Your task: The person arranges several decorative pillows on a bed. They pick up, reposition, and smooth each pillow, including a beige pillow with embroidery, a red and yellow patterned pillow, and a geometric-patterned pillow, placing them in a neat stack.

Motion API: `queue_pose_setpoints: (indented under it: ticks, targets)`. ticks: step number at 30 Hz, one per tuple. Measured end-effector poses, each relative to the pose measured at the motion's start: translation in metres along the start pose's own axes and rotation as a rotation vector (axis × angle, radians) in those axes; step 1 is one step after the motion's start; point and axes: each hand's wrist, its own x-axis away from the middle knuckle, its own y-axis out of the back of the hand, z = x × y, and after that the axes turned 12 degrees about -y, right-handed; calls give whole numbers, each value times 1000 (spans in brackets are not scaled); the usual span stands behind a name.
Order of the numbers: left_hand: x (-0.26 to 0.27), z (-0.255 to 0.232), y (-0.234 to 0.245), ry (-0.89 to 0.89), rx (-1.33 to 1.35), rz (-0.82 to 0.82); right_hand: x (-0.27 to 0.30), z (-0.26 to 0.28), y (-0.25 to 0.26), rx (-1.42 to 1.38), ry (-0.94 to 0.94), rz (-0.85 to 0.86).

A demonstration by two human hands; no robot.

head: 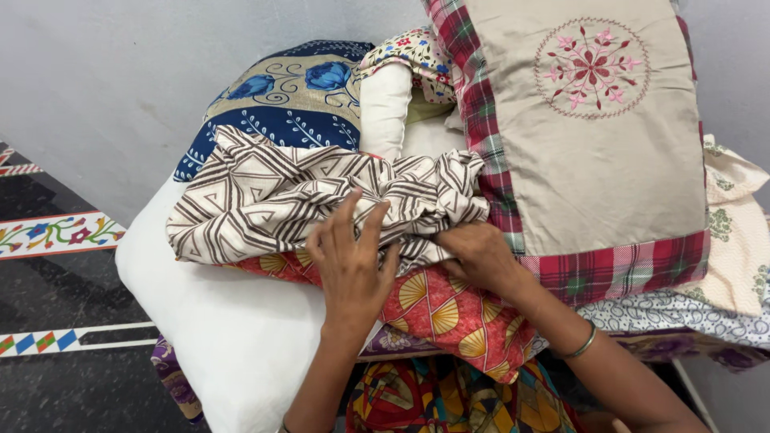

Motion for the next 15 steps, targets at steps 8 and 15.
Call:
queue_pose_setpoints:
  ticks: [8,15]
  targets:
    - [-24,48,-26,217,-40,257,3,-1,-5,25,47,29]
    - [-9,57,-46,194,-99,242,6,0,2,-38,-1,-16]
